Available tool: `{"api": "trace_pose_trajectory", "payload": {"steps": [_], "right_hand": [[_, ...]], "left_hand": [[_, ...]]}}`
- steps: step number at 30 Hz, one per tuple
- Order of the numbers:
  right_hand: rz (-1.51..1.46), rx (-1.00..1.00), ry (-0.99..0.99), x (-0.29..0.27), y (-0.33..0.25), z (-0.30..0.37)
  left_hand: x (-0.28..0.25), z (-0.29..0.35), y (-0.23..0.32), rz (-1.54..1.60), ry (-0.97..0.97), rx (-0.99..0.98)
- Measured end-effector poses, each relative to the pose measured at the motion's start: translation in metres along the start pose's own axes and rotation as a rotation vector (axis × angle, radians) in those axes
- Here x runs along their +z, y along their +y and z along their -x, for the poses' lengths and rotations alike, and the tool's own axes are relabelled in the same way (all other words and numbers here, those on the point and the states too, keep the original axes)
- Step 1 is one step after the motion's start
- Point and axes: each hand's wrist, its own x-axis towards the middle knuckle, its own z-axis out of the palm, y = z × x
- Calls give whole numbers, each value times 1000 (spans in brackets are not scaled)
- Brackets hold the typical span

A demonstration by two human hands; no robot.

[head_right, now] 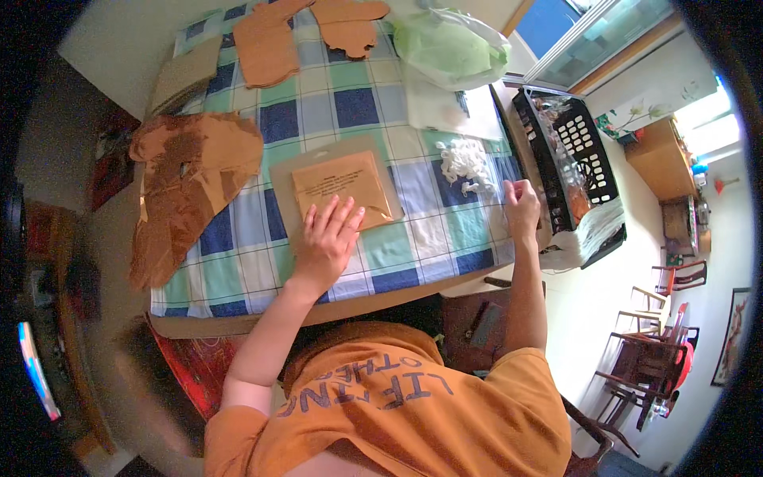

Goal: The person is packaging thin orange foil-like sheets by placing them on cardboard backing and sliding them into plastic sleeves.

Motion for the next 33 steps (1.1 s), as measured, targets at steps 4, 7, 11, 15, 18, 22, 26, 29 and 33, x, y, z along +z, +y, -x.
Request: {"api": "trace_pose_trajectory", "payload": {"steps": [4,7,11,15,18,22,26,29,33], "right_hand": [[127,-124,-70,3,6,-1],[65,-160,8,0,1,0],[-209,-187,-99,-5,-49,44],[-386,-316,-320,18,-120,84],[-328,-375,-304,44,-161,72],[-430,-445,-378,33,-184,78],[-446,-642,-610,9,-172,109],[-468,-595,-816,5,-159,139],[-313,-423,-540,7,-145,148]], "left_hand": [[2,0,0,4,18,-11],[-5,-3,3,-27,-15,-10],[-13,-9,6,67,-21,-53],[-10,-11,0,80,-17,-35],[-6,-7,-1,37,1,-34],[2,-3,-4,-7,16,-50],[4,-5,-1,25,78,-75],[6,-4,-2,40,59,-89],[5,-3,-3,34,80,-91]]}}
